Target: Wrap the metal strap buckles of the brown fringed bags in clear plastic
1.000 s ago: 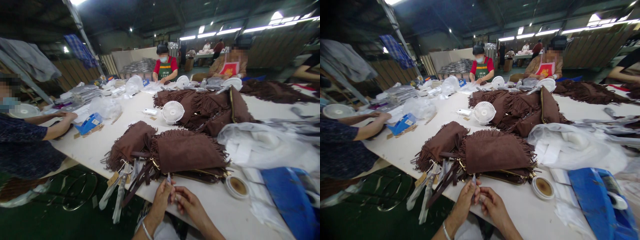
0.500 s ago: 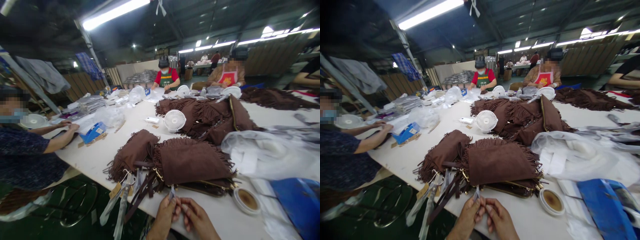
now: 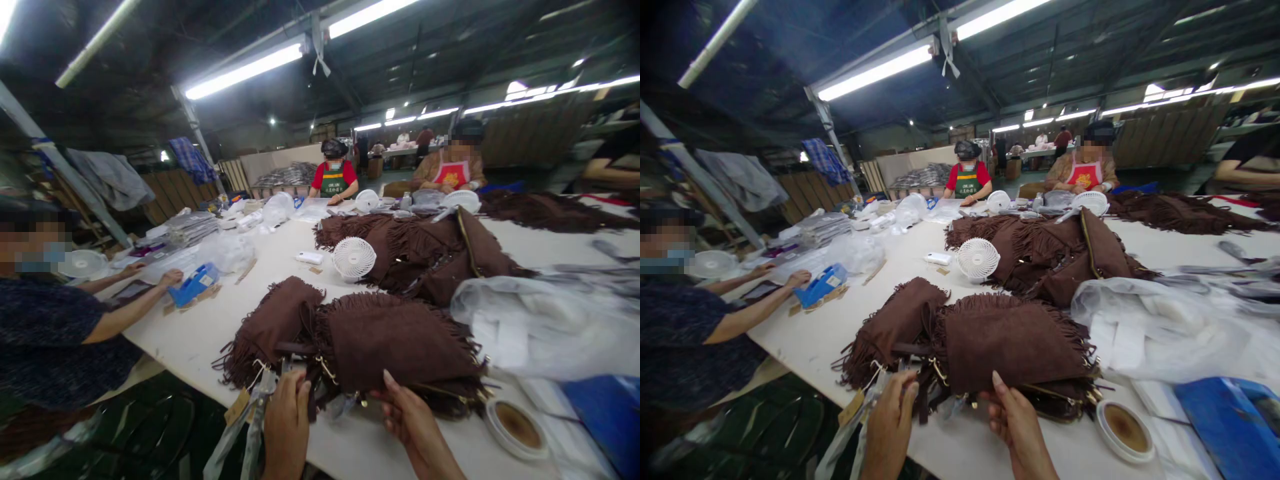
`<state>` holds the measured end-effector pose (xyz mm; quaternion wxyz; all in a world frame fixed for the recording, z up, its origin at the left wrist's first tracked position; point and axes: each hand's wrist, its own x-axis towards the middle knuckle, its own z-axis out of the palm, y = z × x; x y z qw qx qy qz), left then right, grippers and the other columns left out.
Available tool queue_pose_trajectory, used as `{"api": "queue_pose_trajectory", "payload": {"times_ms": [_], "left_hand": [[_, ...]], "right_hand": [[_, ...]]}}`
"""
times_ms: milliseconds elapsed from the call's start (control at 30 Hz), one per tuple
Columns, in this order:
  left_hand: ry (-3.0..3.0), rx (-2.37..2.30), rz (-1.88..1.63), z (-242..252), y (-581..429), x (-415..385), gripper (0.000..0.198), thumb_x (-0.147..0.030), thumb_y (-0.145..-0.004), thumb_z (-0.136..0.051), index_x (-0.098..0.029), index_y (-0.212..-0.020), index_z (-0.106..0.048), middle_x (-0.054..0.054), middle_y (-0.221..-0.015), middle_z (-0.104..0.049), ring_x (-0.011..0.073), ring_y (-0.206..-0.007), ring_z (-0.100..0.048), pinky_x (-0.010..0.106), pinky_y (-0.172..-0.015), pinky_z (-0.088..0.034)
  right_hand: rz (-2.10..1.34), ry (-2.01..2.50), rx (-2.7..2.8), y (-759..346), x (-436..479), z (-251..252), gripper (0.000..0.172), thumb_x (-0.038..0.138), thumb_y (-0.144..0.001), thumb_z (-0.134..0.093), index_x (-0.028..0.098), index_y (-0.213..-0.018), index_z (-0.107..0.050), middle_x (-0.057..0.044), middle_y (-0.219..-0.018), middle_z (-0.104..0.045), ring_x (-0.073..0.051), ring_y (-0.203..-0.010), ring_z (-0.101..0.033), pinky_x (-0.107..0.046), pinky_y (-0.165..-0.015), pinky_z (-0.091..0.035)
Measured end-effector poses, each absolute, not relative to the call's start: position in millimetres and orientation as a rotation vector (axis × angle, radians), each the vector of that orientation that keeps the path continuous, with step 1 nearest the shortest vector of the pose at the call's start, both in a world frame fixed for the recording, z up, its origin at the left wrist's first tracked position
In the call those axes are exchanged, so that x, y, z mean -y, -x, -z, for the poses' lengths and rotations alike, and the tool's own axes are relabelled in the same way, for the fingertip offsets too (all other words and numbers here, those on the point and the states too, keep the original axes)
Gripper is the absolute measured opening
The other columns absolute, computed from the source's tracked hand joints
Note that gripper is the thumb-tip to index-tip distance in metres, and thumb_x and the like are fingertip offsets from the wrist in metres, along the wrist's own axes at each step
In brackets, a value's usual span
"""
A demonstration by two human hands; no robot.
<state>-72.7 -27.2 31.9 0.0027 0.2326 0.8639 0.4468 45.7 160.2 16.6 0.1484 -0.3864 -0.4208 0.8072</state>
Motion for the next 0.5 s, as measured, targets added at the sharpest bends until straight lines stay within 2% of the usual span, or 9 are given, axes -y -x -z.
{"api": "queue_pose_trajectory", "payload": {"times_ms": [67, 100, 233, 367, 433, 500], "left_hand": [[-0.841, -2.705, -1.339, -39, 94, 17, 0.036, -0.033, -0.09, -0.039, -0.019, -0.119, -0.055, 0.012, -0.125, -0.059, 0.0254, -0.122, -0.049, 0.045, -0.108, -0.032], [-0.893, -2.63, -1.305, -39, 103, 9, 0.036, -0.029, -0.089, -0.039, -0.017, -0.119, -0.055, 0.012, -0.126, -0.059, 0.0247, -0.121, -0.05, 0.044, -0.107, -0.033], [-1.03, -2.424, -1.22, -39, 127, -5, 0.028, -0.021, -0.082, -0.049, -0.02, -0.108, -0.06, 0.006, -0.107, -0.069, 0.021, -0.1, -0.062, 0.034, -0.089, -0.048], [-1.132, -2.638, -0.93, -70, 115, 9, 0.019, -0.015, -0.08, -0.052, -0.021, -0.093, -0.064, 0.006, -0.099, -0.066, 0.0234, -0.103, -0.057, 0.039, -0.094, -0.042], [-0.995, -2.806, -0.698, -89, 91, 13, 0.01, -0.019, -0.079, -0.058, -0.021, -0.087, -0.065, 0.004, -0.098, -0.065, 0.0217, -0.1, -0.058, 0.039, -0.094, -0.043], [-0.947, -2.797, -0.724, -102, 60, 13, 0.02, -0.03, -0.084, -0.058, -0.018, -0.099, -0.062, 0.006, -0.106, -0.064, 0.0215, -0.099, -0.059, 0.042, -0.089, -0.048]], "right_hand": [[-2.314, 1.14, 1.146, -42, -160, -18, 0.045, 0.053, -0.068, -0.076, 0.016, -0.086, -0.058, -0.003, -0.075, -0.07, -0.007, -0.054, -0.055, -0.016, -0.047, -0.047], [-2.308, 1.138, 1.146, -42, -160, -18, 0.045, 0.052, -0.067, -0.077, 0.015, -0.084, -0.058, -0.002, -0.071, -0.068, -0.007, -0.053, -0.055, -0.016, -0.046, -0.046], [-2.34, 1.045, 1.174, -44, -166, -19, 0.043, 0.053, -0.07, -0.074, 0.015, -0.082, -0.058, -0.003, -0.07, -0.068, -0.007, -0.052, -0.053, -0.016, -0.045, -0.044], [-2.277, 1.072, 1.201, -41, -171, -19, 0.046, 0.057, -0.068, -0.073, 0.015, -0.078, -0.057, -0.001, -0.067, -0.067, -0.006, -0.049, -0.051, -0.016, -0.044, -0.042], [-2.204, 1.126, 1.236, -39, -167, -20, 0.049, 0.062, -0.066, -0.071, 0.016, -0.073, -0.054, 0.001, -0.061, -0.065, -0.005, -0.045, -0.048, -0.015, -0.041, -0.038], [-2.156, 1.174, 1.258, -37, -161, -20, 0.053, 0.067, -0.063, -0.068, 0.018, -0.066, -0.05, 0.002, -0.053, -0.061, -0.005, -0.039, -0.043, -0.016, -0.037, -0.032]]}}
